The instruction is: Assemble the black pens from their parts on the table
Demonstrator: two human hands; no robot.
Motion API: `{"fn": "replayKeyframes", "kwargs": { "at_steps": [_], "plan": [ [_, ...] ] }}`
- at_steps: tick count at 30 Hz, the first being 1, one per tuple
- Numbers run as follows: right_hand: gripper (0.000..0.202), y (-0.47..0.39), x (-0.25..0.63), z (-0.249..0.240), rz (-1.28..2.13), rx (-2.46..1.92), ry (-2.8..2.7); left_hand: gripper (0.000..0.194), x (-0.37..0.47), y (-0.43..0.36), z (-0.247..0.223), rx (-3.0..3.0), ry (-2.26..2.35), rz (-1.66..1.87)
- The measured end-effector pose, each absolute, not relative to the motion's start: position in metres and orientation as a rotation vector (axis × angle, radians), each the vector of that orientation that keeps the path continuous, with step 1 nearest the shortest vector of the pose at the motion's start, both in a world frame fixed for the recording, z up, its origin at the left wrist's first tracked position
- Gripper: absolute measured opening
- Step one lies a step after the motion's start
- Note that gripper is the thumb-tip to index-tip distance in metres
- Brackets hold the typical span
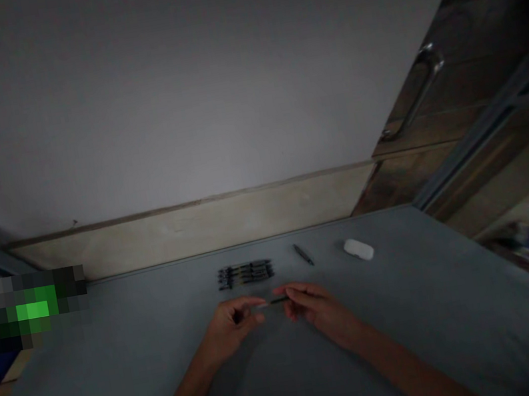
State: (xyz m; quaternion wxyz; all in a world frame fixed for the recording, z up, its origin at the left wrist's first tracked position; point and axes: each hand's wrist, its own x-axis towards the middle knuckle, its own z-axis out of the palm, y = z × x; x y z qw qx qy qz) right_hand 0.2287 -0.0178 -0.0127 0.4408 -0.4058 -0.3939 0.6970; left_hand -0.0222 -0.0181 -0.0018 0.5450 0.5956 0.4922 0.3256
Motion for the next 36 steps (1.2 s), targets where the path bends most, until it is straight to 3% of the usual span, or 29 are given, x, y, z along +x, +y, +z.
{"fn": "replayKeyframes", "kwargs": {
  "at_steps": [22, 36],
  "plan": [
    [0.065, -0.019, 0.224, -0.015, 1.657, -1.015, -1.017, 0.065, -0.014, -0.02, -0.004, 1.458, 1.274, 0.775],
    [0.061, -0.018, 0.226, -0.017, 1.674, -1.006, -0.996, 0.062, -0.017, -0.019, -0.007, 1.449, 1.242, 0.826]
  ]
}}
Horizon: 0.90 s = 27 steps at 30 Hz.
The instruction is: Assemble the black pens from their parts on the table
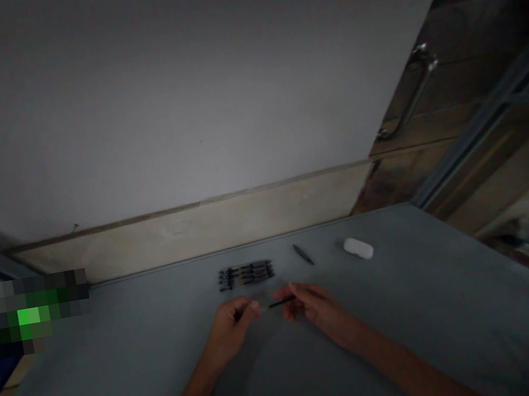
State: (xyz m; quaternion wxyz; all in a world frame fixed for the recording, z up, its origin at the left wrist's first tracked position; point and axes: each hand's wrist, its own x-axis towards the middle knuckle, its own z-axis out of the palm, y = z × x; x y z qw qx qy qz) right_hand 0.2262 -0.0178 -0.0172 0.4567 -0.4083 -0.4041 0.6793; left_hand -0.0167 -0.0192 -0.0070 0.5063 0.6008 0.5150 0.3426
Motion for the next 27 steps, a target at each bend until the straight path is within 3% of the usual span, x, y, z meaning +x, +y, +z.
{"fn": "replayKeyframes", "kwargs": {
  "at_steps": [5, 27],
  "plan": [
    [0.061, -0.0188, 0.2271, -0.0157, 1.669, -1.022, -0.985, 0.056, -0.0152, -0.0184, -0.0049, 1.398, 1.241, 0.838],
    [0.05, -0.0165, 0.2294, -0.0216, 1.737, -0.965, -1.012, 0.063, -0.0213, -0.0181, -0.0069, 1.343, 1.134, 0.774]
  ]
}}
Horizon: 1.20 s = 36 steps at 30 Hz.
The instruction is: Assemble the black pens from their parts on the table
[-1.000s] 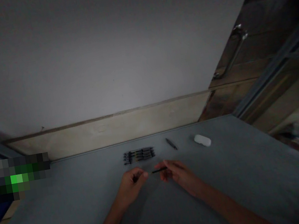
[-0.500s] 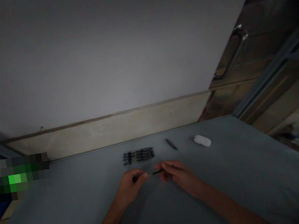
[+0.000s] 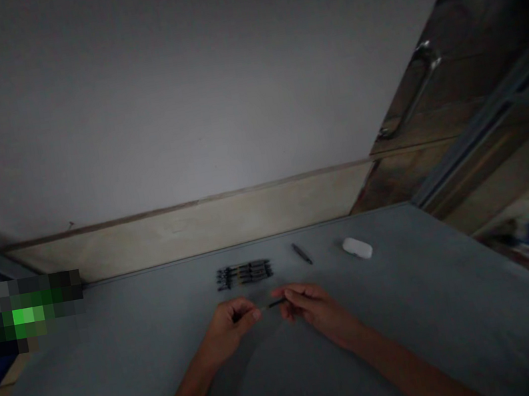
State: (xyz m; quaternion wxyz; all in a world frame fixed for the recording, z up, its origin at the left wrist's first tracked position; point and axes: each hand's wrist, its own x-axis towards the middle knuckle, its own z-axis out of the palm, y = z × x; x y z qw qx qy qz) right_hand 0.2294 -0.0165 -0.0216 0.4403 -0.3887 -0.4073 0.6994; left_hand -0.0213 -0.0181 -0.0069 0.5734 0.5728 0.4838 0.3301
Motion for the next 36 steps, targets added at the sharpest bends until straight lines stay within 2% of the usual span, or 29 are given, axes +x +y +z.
{"fn": "replayKeyframes", "kwargs": {
  "at_steps": [10, 18, 27, 36],
  "plan": [
    [0.056, -0.0171, 0.2325, -0.0239, 1.659, -1.016, -1.161, 0.076, -0.0165, -0.0199, -0.0033, 1.431, 1.244, 0.797],
    [0.058, -0.0164, 0.2287, -0.0192, 1.674, -1.0, -1.089, 0.061, -0.0143, -0.0192, -0.003, 1.397, 1.266, 0.844],
    [0.06, -0.0187, 0.2295, -0.0176, 1.686, -0.998, -1.05, 0.065, -0.0136, -0.0214, -0.0035, 1.506, 1.275, 0.767],
    [0.057, -0.0189, 0.2295, -0.015, 1.693, -0.994, -1.061, 0.053, -0.014, -0.0215, -0.0021, 1.472, 1.267, 0.78]
  ]
}}
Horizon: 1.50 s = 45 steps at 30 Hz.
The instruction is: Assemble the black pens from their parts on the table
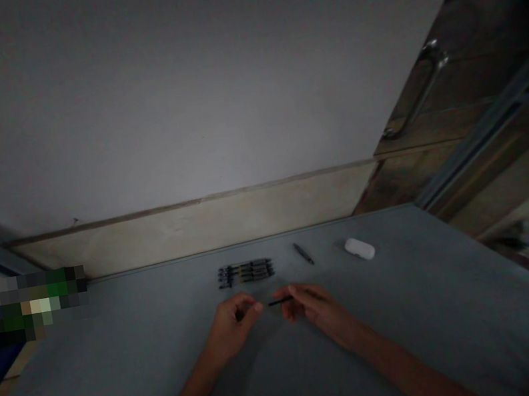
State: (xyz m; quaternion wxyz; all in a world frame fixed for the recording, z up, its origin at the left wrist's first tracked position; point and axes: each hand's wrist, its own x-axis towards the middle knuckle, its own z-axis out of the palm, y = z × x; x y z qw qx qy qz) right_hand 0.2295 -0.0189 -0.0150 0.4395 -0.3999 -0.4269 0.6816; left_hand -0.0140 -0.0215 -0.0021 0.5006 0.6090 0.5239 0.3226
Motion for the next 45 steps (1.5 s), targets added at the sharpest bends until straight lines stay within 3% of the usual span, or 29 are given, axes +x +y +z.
{"fn": "replayKeyframes", "kwargs": {
  "at_steps": [23, 31, 35, 39, 45],
  "plan": [
    [0.058, -0.02, 0.23, -0.015, 1.668, -0.979, -1.106, 0.055, -0.014, -0.023, -0.001, 1.466, 1.279, 0.781],
    [0.053, -0.023, 0.228, -0.009, 1.66, -1.062, -1.138, 0.042, -0.014, -0.023, -0.007, 1.479, 1.273, 0.739],
    [0.041, -0.024, 0.227, -0.004, 1.637, -1.079, -1.164, 0.051, -0.015, -0.026, -0.006, 1.516, 1.294, 0.834],
    [0.044, -0.023, 0.227, -0.004, 1.615, -1.085, -1.111, 0.06, -0.014, -0.03, -0.002, 1.584, 1.31, 0.919],
    [0.046, -0.018, 0.231, -0.012, 1.586, -1.063, -1.183, 0.041, -0.01, -0.031, -0.006, 1.741, 1.327, 0.9]
  ]
}}
